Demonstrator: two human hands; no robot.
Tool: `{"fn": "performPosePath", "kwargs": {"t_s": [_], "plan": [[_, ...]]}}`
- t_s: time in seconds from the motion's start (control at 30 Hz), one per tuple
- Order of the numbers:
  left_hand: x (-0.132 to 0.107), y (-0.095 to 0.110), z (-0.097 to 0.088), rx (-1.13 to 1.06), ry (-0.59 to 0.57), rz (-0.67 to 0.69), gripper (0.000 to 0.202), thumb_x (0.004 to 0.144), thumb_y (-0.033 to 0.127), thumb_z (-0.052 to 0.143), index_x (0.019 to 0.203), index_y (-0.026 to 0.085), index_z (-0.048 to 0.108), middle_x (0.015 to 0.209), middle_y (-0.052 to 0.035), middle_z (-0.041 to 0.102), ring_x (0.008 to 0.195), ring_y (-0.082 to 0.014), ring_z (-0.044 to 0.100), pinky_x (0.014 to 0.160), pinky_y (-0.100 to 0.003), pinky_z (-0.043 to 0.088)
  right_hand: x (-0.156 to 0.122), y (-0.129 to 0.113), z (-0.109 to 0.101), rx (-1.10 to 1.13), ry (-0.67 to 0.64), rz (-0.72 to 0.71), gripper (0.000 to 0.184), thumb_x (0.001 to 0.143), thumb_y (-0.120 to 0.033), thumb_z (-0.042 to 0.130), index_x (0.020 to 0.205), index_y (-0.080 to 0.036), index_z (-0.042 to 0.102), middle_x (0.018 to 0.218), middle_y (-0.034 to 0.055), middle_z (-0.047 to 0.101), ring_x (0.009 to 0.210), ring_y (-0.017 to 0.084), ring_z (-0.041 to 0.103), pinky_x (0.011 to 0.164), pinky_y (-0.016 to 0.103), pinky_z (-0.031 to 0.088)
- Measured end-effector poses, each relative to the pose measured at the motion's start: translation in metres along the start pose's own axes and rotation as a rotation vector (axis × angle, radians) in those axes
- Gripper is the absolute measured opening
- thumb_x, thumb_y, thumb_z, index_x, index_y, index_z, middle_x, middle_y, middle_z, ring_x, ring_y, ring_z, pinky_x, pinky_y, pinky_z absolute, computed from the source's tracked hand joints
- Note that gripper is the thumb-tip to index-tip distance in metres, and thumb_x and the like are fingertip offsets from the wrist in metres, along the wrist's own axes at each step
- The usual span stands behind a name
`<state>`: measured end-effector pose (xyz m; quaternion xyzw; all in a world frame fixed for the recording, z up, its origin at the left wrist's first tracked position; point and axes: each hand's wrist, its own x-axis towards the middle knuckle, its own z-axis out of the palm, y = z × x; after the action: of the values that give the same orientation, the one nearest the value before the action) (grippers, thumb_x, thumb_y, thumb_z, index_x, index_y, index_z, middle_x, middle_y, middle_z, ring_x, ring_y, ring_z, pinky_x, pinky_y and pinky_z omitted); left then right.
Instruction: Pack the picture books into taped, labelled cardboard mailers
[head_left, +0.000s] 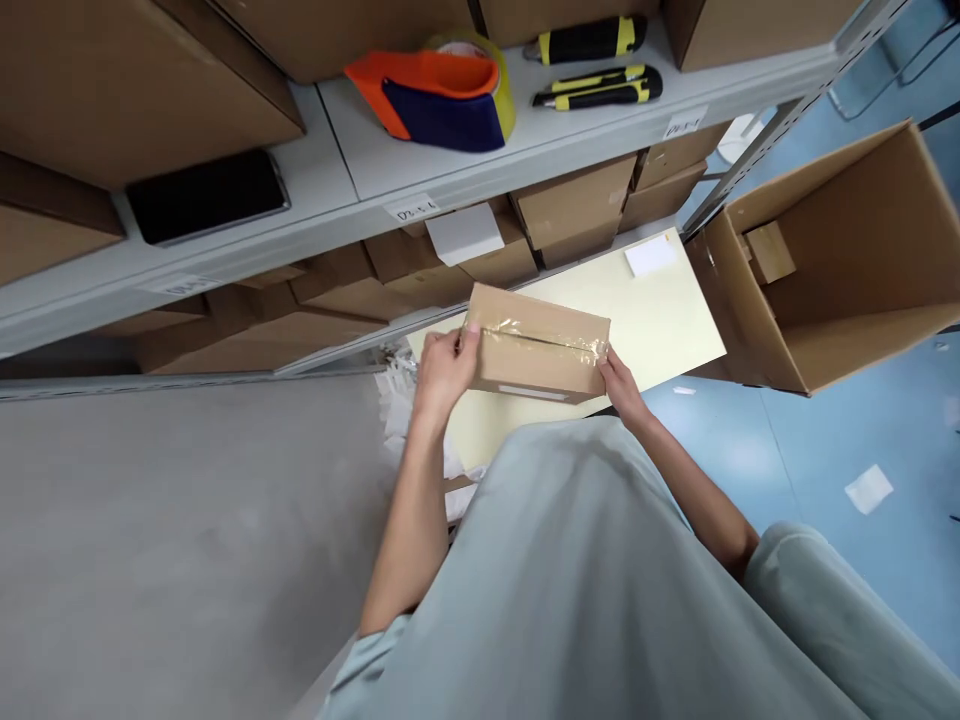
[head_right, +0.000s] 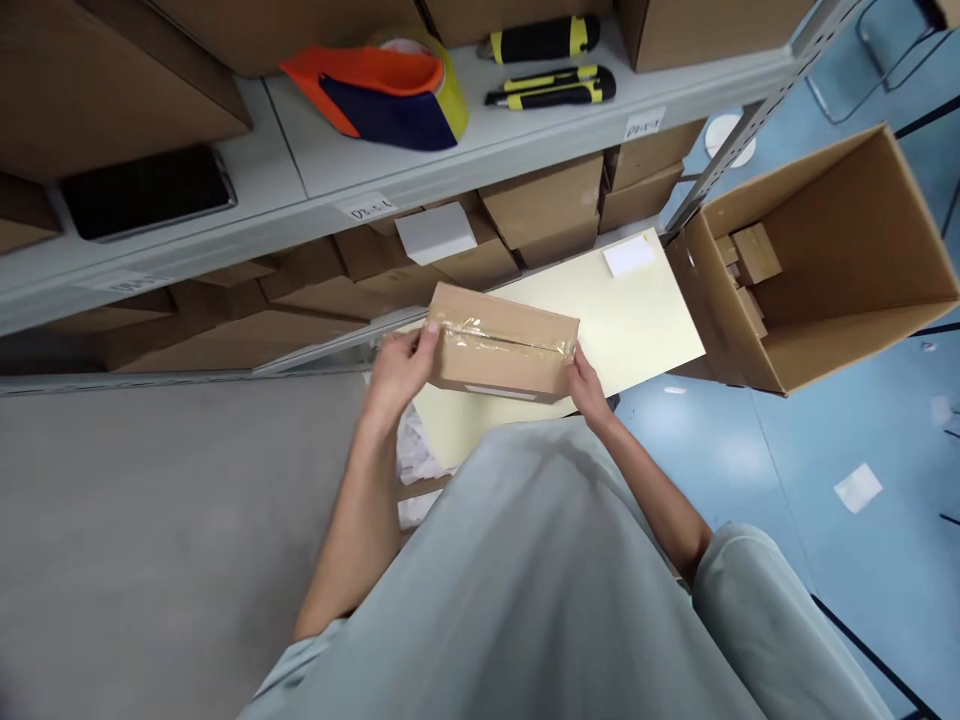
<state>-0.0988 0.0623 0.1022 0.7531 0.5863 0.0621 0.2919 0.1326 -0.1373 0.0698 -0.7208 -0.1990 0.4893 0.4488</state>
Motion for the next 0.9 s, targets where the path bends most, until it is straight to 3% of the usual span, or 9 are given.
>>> {"fn": "performPosePath", "kwargs": {"t_s": [0.07,0.13,0.2,0.33,0.4,0.6,0.7,0.77,0.9], "plan": [[-0.021,0.002,0.020,-0.008,-0.083,-0.114,0.064,0.112,0.061,0.031,0.108,0.016,0.075,0.113,-0.0218,0.077,0.121,-0.0368,0.071,0.104,-0.043,0.055,0.003,-0.011,-0.018,-0.242,0.072,-0.068,0.064,0.114,-0.056,0.031,0.167,-0.024,0.049,0.159,0.0106,0.065,0.157,0.030,0.052,0.130,0.047,0.042],[-0.035,0.012,0.046,-0.015,-0.199,-0.245,0.063,0.113,0.059,0.028,0.113,0.014,0.073,0.119,-0.0255,0.077,0.120,-0.0391,0.073,0.100,-0.044,0.055,0.011,-0.019,-0.027,-0.494,0.125,0.000,0.063,0.116,-0.052,0.025,0.168,-0.022,0.045,0.153,0.0164,0.069,0.147,0.036,0.061,0.124,0.050,0.046],[-0.045,0.023,0.071,-0.030,-0.294,-0.329,0.064,0.112,0.063,0.033,0.121,0.010,0.069,0.119,-0.0280,0.078,0.117,-0.0417,0.075,0.095,-0.044,0.055,0.021,-0.023,-0.029,-0.734,0.158,0.101,0.059,0.117,-0.049,0.030,0.165,-0.018,0.045,0.146,0.0223,0.071,0.135,0.039,0.069,0.115,0.050,0.050],[-0.050,0.030,0.099,-0.107,-0.324,-0.350,0.073,0.105,0.071,0.053,0.141,0.007,0.059,0.125,-0.0276,0.079,0.121,-0.0431,0.074,0.094,-0.042,0.055,0.035,-0.022,-0.034,-0.979,0.123,0.181,0.057,0.116,-0.060,0.037,0.148,-0.014,0.050,0.127,0.0261,0.077,0.120,0.039,0.074,0.104,0.044,0.052],[-0.047,0.024,0.102,-0.171,-0.319,-0.319,0.067,0.105,0.067,0.054,0.142,0.011,0.062,0.132,-0.0252,0.078,0.126,-0.0414,0.073,0.097,-0.040,0.054,0.038,-0.020,-0.037,-1.002,0.084,0.176,0.058,0.117,-0.062,0.033,0.145,-0.014,0.050,0.122,0.0252,0.078,0.118,0.039,0.075,0.101,0.043,0.052],[-0.040,0.015,0.091,-0.287,-0.317,-0.251,0.048,0.108,0.051,0.053,0.134,0.014,0.071,0.137,-0.0211,0.077,0.133,-0.0371,0.071,0.105,-0.038,0.054,0.039,-0.021,-0.046,-0.919,0.008,0.104,0.054,0.119,-0.048,0.020,0.152,-0.014,0.045,0.127,0.0259,0.076,0.119,0.038,0.075,0.102,0.043,0.051],[-0.042,0.017,0.086,-0.340,-0.299,-0.197,0.045,0.108,0.042,0.051,0.140,0.016,0.068,0.144,-0.0170,0.076,0.138,-0.0316,0.070,0.109,-0.036,0.055,0.038,-0.023,-0.059,-0.883,-0.034,0.044,0.050,0.118,-0.050,0.027,0.144,-0.017,0.054,0.126,0.0211,0.078,0.119,0.036,0.075,0.100,0.039,0.054],[-0.046,0.017,0.087,-0.393,-0.270,-0.156,0.043,0.105,0.039,0.055,0.141,0.017,0.067,0.144,-0.0145,0.076,0.136,-0.0289,0.071,0.110,-0.034,0.056,0.038,-0.020,-0.073,-0.815,-0.047,-0.076,0.044,0.117,-0.049,0.035,0.141,-0.021,0.059,0.135,0.0170,0.076,0.128,0.031,0.071,0.106,0.036,0.054],[-0.051,0.013,0.107,-0.415,-0.103,-0.197,0.044,0.090,0.038,0.075,0.129,0.018,0.072,0.131,-0.0150,0.081,0.117,-0.0331,0.078,0.101,-0.038,0.061,0.045,0.000,-0.101,-0.630,0.007,-0.327,0.038,0.108,-0.043,0.054,0.134,-0.021,0.070,0.148,0.0157,0.066,0.133,0.027,0.067,0.113,0.035,0.054]]}}
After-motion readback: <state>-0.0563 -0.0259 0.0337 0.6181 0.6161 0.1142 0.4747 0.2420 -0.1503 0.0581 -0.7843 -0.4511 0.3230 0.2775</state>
